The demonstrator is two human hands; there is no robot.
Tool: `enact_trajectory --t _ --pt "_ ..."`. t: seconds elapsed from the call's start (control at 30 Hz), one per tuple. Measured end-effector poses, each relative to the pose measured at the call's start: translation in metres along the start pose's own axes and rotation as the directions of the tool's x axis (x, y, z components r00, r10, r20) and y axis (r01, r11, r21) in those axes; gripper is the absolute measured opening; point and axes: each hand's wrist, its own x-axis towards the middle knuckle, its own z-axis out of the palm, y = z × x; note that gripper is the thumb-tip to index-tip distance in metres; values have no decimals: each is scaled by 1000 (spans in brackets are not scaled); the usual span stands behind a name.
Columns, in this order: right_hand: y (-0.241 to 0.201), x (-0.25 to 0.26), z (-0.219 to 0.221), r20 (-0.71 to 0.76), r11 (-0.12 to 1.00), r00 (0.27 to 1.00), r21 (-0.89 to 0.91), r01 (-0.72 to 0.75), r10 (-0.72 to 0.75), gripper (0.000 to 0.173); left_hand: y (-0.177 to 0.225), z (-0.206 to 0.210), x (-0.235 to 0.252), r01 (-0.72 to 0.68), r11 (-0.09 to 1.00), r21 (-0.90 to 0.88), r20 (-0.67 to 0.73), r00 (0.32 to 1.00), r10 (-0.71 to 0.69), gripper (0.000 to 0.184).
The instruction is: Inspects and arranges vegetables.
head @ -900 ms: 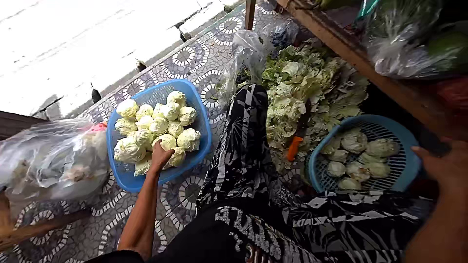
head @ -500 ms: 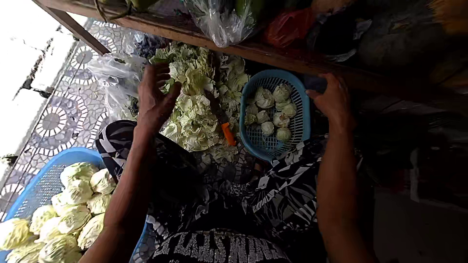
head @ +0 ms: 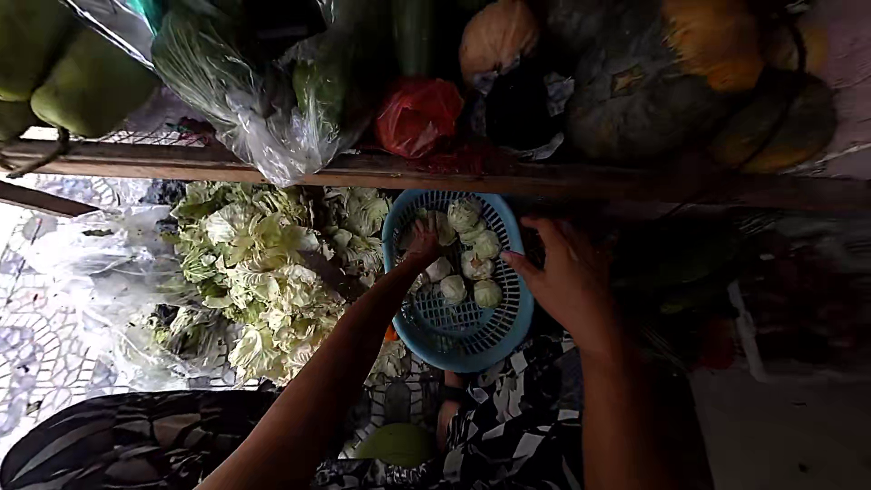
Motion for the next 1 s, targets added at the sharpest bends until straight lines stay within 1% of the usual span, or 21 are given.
enact_trajectory --t 0.07,0.2,0.3,0.4,0.43,0.5,0.57,0.6,0.7,0.77,0.8,0.83,0.87,0.9,0.93,1.0 --pt "-6 2 1 12 1000 1000 -6 7 -7 53 9 5 8 -4 998 64 23 1000 2 112" --pt "-14 7 1 87 999 996 -25 -31 33 52 4 17 18 -30 1000 8 -41 999 30 102" --pt "-15 12 3 77 1000 997 2 -14 13 52 0 5 22 -19 999 -38 -9 1000 19 98" --pt "-23 17 6 62 999 998 36 15 -17 49 -3 -16 8 16 980 -200 71 997 -2 92" --pt "-27 18 7 44 998 999 59 21 -24 46 -6 -20 -1 -3 966 -260 75 997 24 91" --pt "-39 24 6 3 995 1000 91 31 -31 33 -9 -35 -25 -94 936 -338 51 992 118 92" --pt "-52 28 10 -59 986 996 150 70 -62 22 -12 -60 -60 -169 900 -401 22 981 194 91" --pt "-60 30 13 -78 979 993 176 98 -85 20 -13 -76 -79 -192 880 -434 11 976 219 90" --pt "-81 36 27 -132 944 975 255 209 -181 24 -16 -143 -140 -222 853 -472 15 965 260 85" --pt "-92 39 38 -176 910 958 311 274 -228 32 -27 -188 -179 -232 879 -418 14 965 261 84" --pt "-100 42 40 -180 891 956 355 282 -231 39 -36 -207 -195 -237 887 -397 -10 967 254 85" --pt "-110 45 39 -152 867 962 418 271 -227 44 -47 -224 -207 -240 889 -391 -44 969 242 85" --pt "-120 51 34 -88 848 972 476 232 -217 46 -58 -238 -218 -241 883 -404 -93 971 222 85" --pt "-129 59 29 -36 837 977 510 200 -212 43 -69 -248 -227 -234 866 -443 -143 971 189 84" --pt "-137 71 26 -33 832 977 518 198 -212 39 -77 -256 -233 -227 835 -501 -198 969 145 82" --pt "-154 96 21 -97 822 967 511 252 -236 39 -86 -269 -242 -226 744 -629 -281 958 53 79"
